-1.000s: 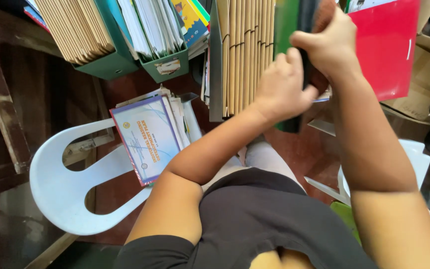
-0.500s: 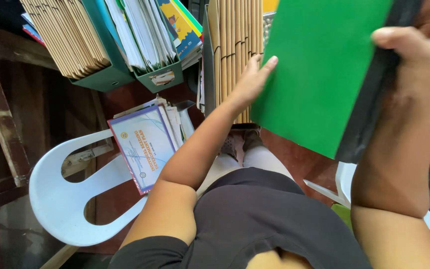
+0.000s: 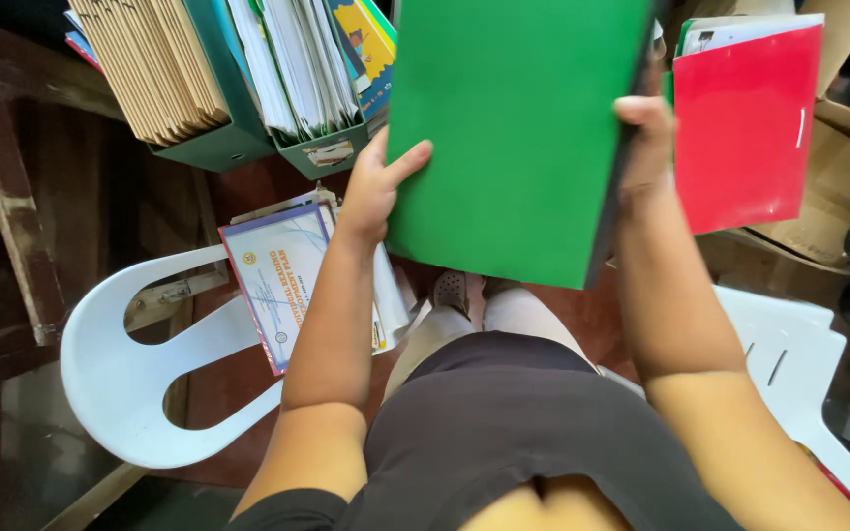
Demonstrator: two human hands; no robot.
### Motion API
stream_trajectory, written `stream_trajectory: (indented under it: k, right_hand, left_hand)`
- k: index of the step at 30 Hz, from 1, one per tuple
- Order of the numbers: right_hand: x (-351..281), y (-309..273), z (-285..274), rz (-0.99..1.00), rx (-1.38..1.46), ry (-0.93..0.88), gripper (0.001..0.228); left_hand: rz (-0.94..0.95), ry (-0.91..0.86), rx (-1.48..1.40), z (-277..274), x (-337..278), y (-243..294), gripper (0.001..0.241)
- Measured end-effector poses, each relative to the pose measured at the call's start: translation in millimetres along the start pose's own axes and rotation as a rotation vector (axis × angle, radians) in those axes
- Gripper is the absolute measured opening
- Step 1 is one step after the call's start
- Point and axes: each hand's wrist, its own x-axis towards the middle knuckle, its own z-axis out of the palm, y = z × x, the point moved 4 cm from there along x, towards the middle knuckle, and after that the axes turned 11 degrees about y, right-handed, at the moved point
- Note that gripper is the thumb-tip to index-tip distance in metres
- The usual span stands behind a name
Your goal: Wiping dust off various file folders and documents using a cloth.
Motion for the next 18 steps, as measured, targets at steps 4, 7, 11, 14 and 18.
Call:
stream_trajectory:
  k: [4,7,11,14,18]
  right_hand:
    - [10.4,39.1,-7.1,0.182,-0.055,0.121,0.077]
    - [11.8,38.7,-19.5,0.248,-0.342,0.437,0.039]
    - [25.0,-20.8,-20.6,-0.262,-0.493,0.386,0.03]
    - [23.1,-50.4,-10.8,-0.495,-0.57,0.247,0.034]
    - [-31.5,-41.3,45.2,-0.772,-1.172,-0.166,0.013]
  left_hand:
    - [-0.052,0.103,0.032,-32.5,16.1,-39.6,0.057]
    - [-0.167,0.233,-0.022,-53.0,27.6,-73.6,0.05]
    - [-0.013,0.255,0.285,-51.1,26.6,-73.7,0.049]
    - [-0.047,0.283,0.307,-48.6,30.3,-76.7,0.048]
    - [-0.029,0.305,0.511,-59.0,41.7,-82.7,0.053]
